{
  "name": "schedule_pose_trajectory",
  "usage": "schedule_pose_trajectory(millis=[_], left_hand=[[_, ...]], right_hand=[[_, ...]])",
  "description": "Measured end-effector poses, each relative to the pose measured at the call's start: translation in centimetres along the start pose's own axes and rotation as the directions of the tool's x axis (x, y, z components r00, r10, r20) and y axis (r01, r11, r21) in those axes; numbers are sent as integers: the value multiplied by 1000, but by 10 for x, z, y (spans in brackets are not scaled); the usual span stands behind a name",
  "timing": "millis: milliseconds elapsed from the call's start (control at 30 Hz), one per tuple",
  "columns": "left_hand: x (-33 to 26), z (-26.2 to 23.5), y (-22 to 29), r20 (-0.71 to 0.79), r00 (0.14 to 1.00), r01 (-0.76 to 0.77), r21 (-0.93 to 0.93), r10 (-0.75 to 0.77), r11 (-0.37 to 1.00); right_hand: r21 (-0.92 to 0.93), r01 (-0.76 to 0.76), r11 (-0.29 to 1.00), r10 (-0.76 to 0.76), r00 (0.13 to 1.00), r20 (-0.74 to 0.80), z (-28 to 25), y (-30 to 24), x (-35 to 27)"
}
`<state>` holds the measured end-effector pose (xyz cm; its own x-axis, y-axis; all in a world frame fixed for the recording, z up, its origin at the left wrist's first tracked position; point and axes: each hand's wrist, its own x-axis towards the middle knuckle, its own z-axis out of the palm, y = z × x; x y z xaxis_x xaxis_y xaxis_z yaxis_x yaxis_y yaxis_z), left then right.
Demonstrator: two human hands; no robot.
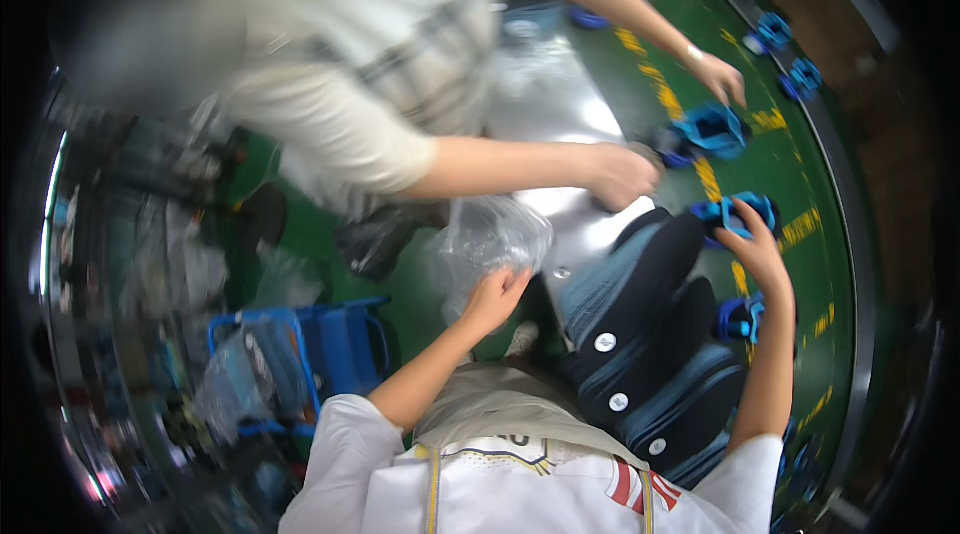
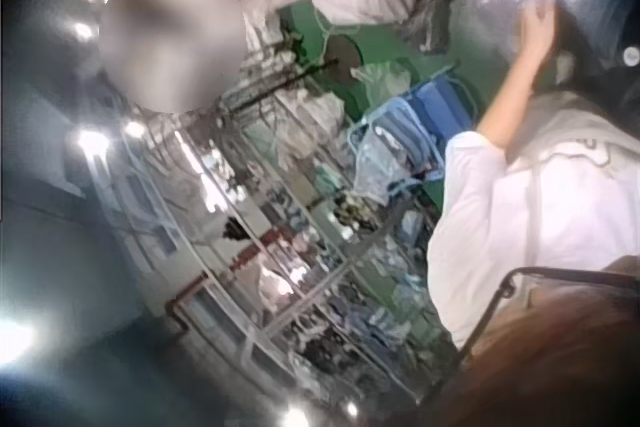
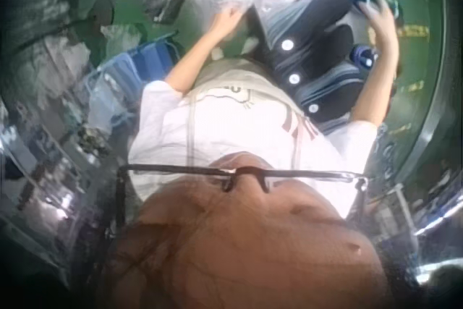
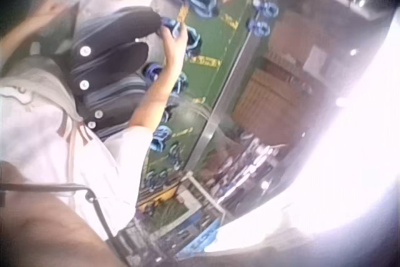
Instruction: The person picks up insoles from a stack and inserts them into shoes on an assembly line.
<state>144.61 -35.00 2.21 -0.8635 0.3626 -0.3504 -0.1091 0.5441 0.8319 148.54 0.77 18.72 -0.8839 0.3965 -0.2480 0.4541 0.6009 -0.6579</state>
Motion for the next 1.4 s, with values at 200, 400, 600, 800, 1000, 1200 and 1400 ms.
schedule_pose_trajectory(millis=[200,400,600,800,1000,1200,1400], left_hand=[[-131,-70,-86,-269,930,363,577,-250,731],[-233,-135,-105,-92,996,-52,-696,-17,717],[-329,-165,-191,-394,743,-25,-824,-541,565],[-373,-215,-261,-591,806,280,445,44,851],[-377,-247,-303,-561,819,269,190,-121,944],[-375,-278,-359,-458,725,482,-196,-514,854],[-416,-298,-374,-364,348,748,-448,-864,490]], right_hand=[[224,579,784,-554,489,674,100,-136,-99],[-104,609,787,-221,435,873,361,-139,-172],[261,144,955,-238,-158,958,492,-159,-217],[-442,-607,660,222,-405,887,550,-268,-250],[-487,-376,788,185,-610,771,625,-309,-138],[-6,13,1000,2,315,949,876,-352,56],[-416,193,889,82,825,559,1073,-396,-11]])
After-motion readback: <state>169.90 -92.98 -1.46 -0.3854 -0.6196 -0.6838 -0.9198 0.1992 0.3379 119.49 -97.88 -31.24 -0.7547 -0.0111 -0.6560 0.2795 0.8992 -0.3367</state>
